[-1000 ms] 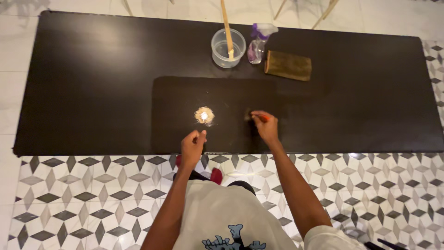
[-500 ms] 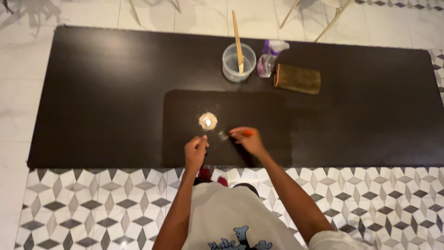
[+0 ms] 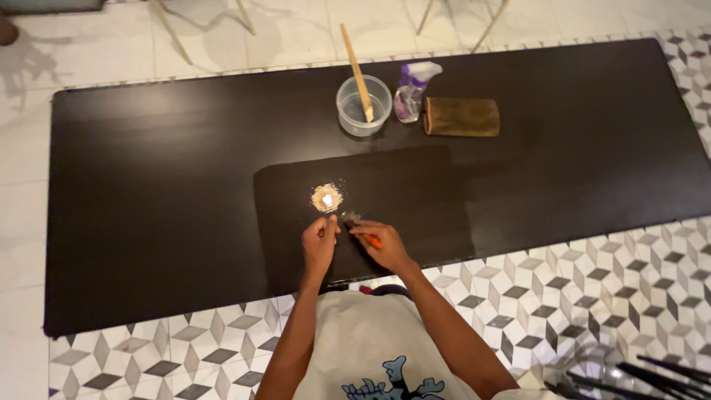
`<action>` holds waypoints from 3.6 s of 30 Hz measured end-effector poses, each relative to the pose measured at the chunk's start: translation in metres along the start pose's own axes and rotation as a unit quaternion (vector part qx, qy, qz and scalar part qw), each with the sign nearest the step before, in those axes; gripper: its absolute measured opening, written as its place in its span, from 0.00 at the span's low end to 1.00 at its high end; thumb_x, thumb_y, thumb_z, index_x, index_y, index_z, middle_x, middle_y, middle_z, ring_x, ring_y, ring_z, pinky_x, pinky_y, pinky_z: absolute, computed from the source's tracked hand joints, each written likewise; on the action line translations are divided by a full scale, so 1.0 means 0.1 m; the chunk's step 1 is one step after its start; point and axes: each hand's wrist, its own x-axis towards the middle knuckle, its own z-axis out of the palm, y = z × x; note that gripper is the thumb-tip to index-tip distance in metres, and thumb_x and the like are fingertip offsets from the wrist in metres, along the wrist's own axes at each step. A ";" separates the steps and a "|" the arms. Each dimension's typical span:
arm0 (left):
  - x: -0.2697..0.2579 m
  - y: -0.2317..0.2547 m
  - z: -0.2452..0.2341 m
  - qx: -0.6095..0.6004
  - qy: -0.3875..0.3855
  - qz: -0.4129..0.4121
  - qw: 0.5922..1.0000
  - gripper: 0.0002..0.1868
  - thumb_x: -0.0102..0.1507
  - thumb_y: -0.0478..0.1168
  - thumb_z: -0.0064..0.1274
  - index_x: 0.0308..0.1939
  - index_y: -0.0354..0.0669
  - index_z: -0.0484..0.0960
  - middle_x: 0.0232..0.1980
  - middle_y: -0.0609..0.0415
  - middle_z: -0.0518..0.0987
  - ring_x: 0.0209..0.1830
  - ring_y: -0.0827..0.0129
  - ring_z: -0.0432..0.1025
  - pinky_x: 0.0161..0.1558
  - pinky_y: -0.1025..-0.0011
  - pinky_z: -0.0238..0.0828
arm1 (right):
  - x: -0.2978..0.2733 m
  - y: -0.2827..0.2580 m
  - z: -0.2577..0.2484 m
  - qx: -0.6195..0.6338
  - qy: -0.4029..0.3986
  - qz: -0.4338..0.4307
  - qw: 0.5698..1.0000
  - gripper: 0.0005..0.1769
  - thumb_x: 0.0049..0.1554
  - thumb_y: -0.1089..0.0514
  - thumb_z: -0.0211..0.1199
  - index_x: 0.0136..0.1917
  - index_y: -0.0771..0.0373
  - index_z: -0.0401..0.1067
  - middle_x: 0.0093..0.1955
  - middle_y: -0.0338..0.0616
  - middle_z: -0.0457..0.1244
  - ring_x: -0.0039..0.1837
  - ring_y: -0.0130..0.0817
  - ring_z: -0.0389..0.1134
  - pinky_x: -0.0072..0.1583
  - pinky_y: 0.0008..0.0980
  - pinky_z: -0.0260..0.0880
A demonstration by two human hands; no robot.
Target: The person applies a liquid substance to a dark surface using a brush, then picks up and folds a flexible brown material.
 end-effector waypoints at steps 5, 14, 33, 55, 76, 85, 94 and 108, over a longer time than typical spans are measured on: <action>-0.03 0.01 0.11 0.026 -0.046 0.020 0.998 0.22 0.70 0.44 0.52 0.24 0.34 0.76 0.26 0.60 0.73 0.23 0.80 0.64 0.27 0.75 0.59 | -0.16 0.23 -0.38 -0.113 0.081 0.004 0.990 0.26 0.43 0.71 0.64 0.55 0.58 0.80 0.67 0.50 0.67 0.65 0.51 0.70 0.64 0.42 0.71; -0.01 -0.04 0.26 0.082 -0.081 0.028 0.993 0.22 0.69 0.45 0.52 0.24 0.35 0.78 0.24 0.58 0.74 0.22 0.80 0.65 0.28 0.75 0.60 | -0.92 0.38 -0.66 -0.257 0.172 0.179 0.934 0.22 0.42 0.68 0.67 0.52 0.55 0.80 0.61 0.46 0.69 0.54 0.50 0.72 0.53 0.43 0.73; -0.01 0.15 1.03 0.020 -0.115 -0.035 0.993 0.09 0.67 0.43 0.54 0.41 0.40 0.81 0.29 0.61 0.78 0.24 0.84 0.66 0.26 0.79 0.62 | -0.78 0.34 -1.11 -0.030 0.143 0.224 0.964 0.14 0.57 0.57 0.69 0.56 0.62 0.77 0.50 0.52 0.73 0.51 0.43 0.76 0.53 0.33 0.75; 0.02 0.32 1.80 -0.020 -0.100 -0.169 0.980 0.23 0.68 0.56 0.48 0.55 0.42 0.81 0.43 0.57 0.84 0.34 0.76 0.75 0.30 0.76 0.70 | 0.09 0.60 -1.50 0.467 -0.015 0.177 0.866 0.21 0.65 0.59 0.54 0.70 0.65 0.69 0.50 0.44 0.67 0.46 0.28 0.69 0.44 0.27 0.69; 1.46 0.62 1.78 0.252 0.150 0.052 0.954 0.11 0.66 0.46 0.60 0.50 0.48 0.85 0.46 0.47 0.86 0.47 0.54 0.79 0.50 0.57 0.75 | 1.78 0.68 -1.80 -0.256 -0.039 0.038 0.965 0.16 0.65 0.48 0.51 0.57 0.60 0.69 0.44 0.62 0.69 0.46 0.66 0.70 0.47 0.62 0.68; 2.42 1.11 1.58 0.479 0.006 0.046 0.876 0.71 0.45 0.52 0.79 0.80 0.51 0.42 0.82 0.33 0.37 0.82 0.38 0.34 0.75 0.43 0.37 | 2.30 0.89 -1.80 -0.342 -0.087 0.035 0.935 0.16 0.63 0.48 0.54 0.56 0.61 0.72 0.42 0.63 0.69 0.46 0.62 0.72 0.48 0.58 0.71; 2.72 0.92 1.64 0.582 -0.074 -0.010 0.810 0.76 0.44 0.52 0.79 0.82 0.57 0.36 0.85 0.40 0.40 0.85 0.46 0.38 0.76 0.47 0.45 | 2.50 1.03 -1.79 -0.390 -0.142 0.021 0.910 0.18 0.56 0.50 0.63 0.57 0.59 0.72 0.44 0.57 0.71 0.47 0.56 0.73 0.50 0.54 0.73; 2.83 0.81 1.64 0.636 -0.067 -0.023 0.768 0.80 0.42 0.52 0.80 0.82 0.56 0.31 0.84 0.45 0.44 0.83 0.53 0.43 0.73 0.47 0.51 | 2.50 0.86 -2.03 -0.419 -0.188 0.034 0.888 0.14 0.58 0.46 0.62 0.53 0.55 0.76 0.48 0.55 0.71 0.53 0.53 0.73 0.55 0.51 0.73</action>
